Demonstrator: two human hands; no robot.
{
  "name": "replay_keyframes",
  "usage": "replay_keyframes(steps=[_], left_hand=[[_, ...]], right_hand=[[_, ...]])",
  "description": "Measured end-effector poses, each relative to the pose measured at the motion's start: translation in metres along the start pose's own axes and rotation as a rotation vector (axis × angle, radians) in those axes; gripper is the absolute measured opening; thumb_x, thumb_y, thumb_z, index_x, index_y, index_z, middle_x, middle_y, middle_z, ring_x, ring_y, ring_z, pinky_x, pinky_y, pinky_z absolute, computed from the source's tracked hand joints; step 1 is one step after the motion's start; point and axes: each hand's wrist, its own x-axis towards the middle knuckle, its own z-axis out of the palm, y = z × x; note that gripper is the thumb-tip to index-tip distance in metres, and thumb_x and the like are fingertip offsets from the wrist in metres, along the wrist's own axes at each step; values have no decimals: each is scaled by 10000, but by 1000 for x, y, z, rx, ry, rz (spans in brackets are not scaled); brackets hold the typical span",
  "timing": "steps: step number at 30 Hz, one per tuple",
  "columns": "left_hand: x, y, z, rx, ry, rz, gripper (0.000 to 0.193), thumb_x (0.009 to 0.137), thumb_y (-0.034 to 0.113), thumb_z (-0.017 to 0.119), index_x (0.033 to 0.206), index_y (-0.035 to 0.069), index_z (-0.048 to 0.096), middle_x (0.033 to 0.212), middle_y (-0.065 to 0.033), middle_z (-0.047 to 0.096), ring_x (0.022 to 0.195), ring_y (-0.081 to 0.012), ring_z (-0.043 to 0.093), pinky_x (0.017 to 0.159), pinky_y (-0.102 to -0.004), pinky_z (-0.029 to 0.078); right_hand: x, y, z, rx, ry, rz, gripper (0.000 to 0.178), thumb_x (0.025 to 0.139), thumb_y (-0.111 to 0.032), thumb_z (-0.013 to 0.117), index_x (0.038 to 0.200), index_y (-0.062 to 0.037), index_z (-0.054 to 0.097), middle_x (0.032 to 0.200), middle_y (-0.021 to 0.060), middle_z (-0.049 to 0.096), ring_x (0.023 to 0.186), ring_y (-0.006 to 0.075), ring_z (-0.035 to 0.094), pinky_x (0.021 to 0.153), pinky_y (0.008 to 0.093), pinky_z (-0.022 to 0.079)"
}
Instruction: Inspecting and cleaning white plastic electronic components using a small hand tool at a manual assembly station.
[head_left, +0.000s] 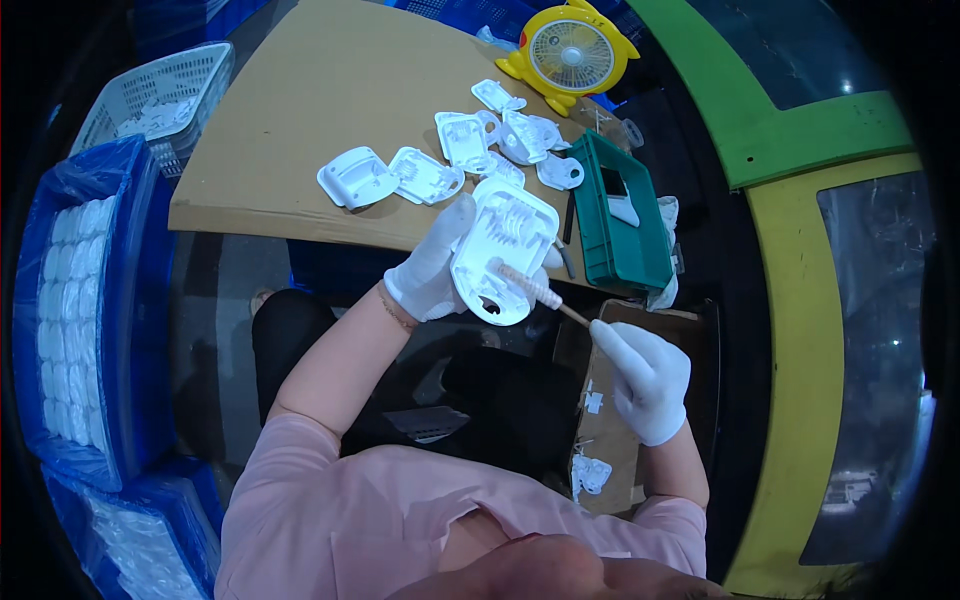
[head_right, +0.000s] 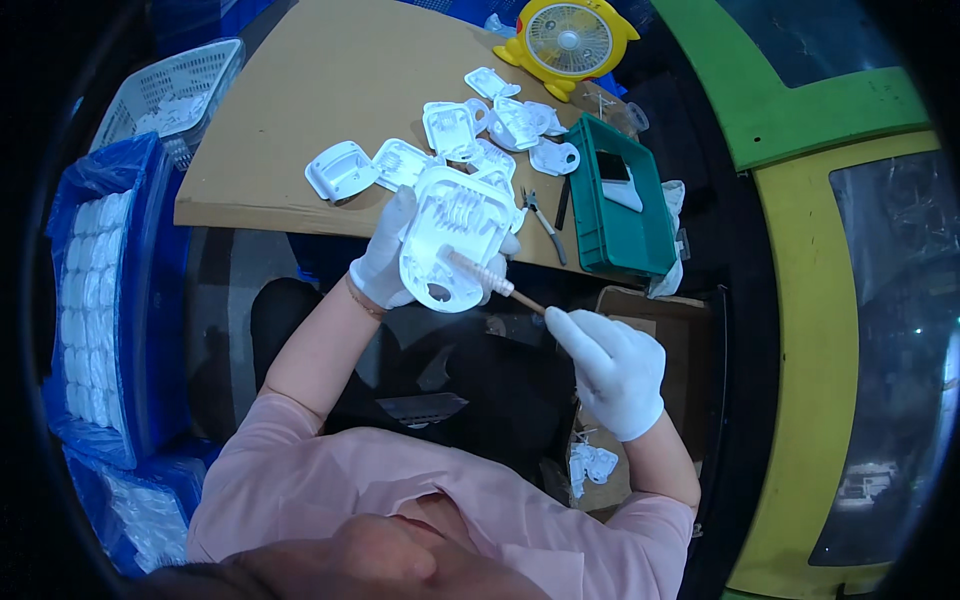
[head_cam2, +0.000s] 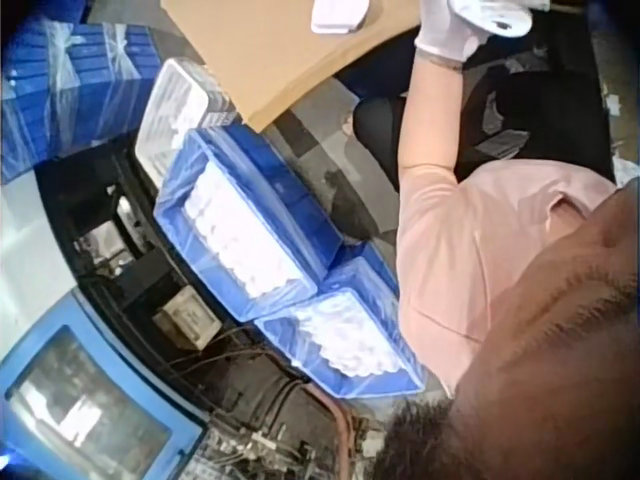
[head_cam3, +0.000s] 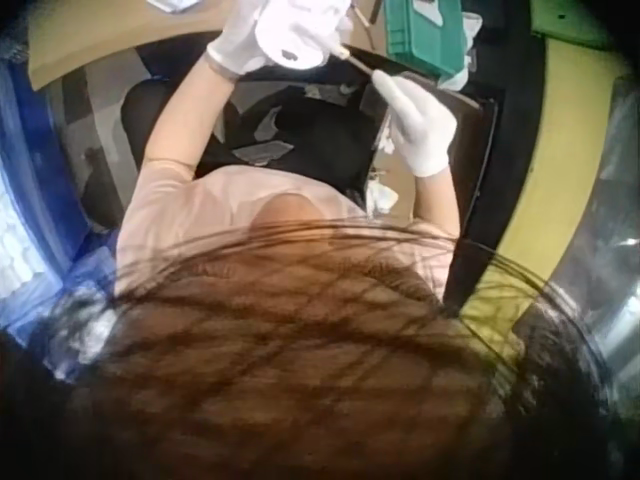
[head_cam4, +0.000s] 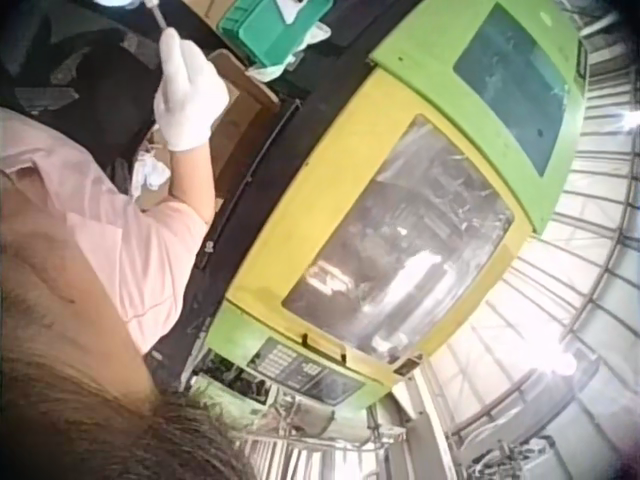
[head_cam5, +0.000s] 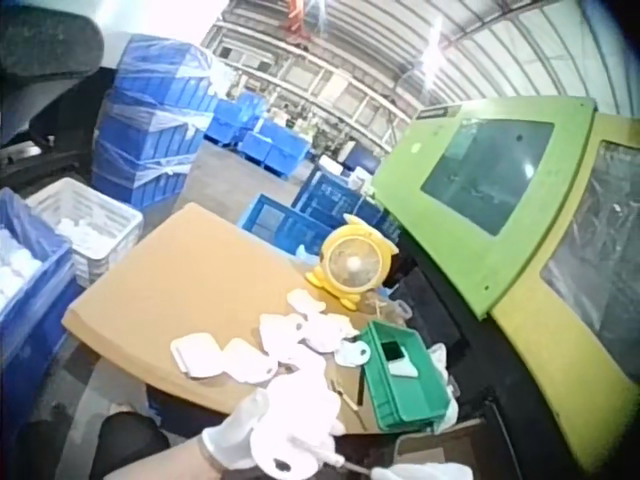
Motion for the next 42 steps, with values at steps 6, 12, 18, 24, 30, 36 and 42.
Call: replay_keyframes(steps=[6,12,18,24,30,36,42], left_hand=[[0,3,0,28,30,-11,838,855,706,435,1373,50,365,1224,-203,558,1078,-257,617,870,-398,548],[-3,4,9,-23,231,117,849,842,709,462,1370,50,373,1213,-201,567,1071,-269,625,838,-389,564],[0,8,7,33,43,236,929,785,740,522,1376,40,368,1242,-172,544,1077,-265,610,841,-396,564],[1,2,13,169,93,339,1114,617,770,674,1386,30,356,1246,-155,522,1077,-237,583,867,-377,546],[0,3,13,85,124,312,1132,581,777,700,1381,52,359,1234,-169,514,1074,-245,571,893,-367,527],[3,-1,7,-103,52,288,1048,635,710,714,1377,60,358,1260,-194,493,1096,-304,560,903,-416,522],[3,-3,3,-43,190,336,1048,635,722,704,1368,59,357,1236,-170,491,1060,-288,563,883,-397,525]], right_hand=[[0,-4,1,19,-5,52,547,630,112,568,1140,-73,640,903,136,655,736,304,639,636,342,509],[-10,-6,8,176,126,140,435,693,131,560,1084,-35,655,846,144,649,713,272,639,636,306,498],[-36,-38,51,499,298,492,268,810,88,514,1042,31,635,709,61,550,622,131,534,581,245,425],[-40,-64,85,469,399,576,237,827,78,527,1028,25,640,747,81,597,638,143,558,607,242,435],[-42,-69,107,727,246,597,234,868,14,546,1083,35,636,768,43,605,656,104,546,632,229,451],[-39,-70,109,1017,265,761,246,932,-96,497,1080,55,622,698,7,556,602,68,481,563,212,389],[-37,-72,109,1175,225,852,240,956,-121,448,1022,51,601,636,-1,512,542,55,430,499,218,345]])
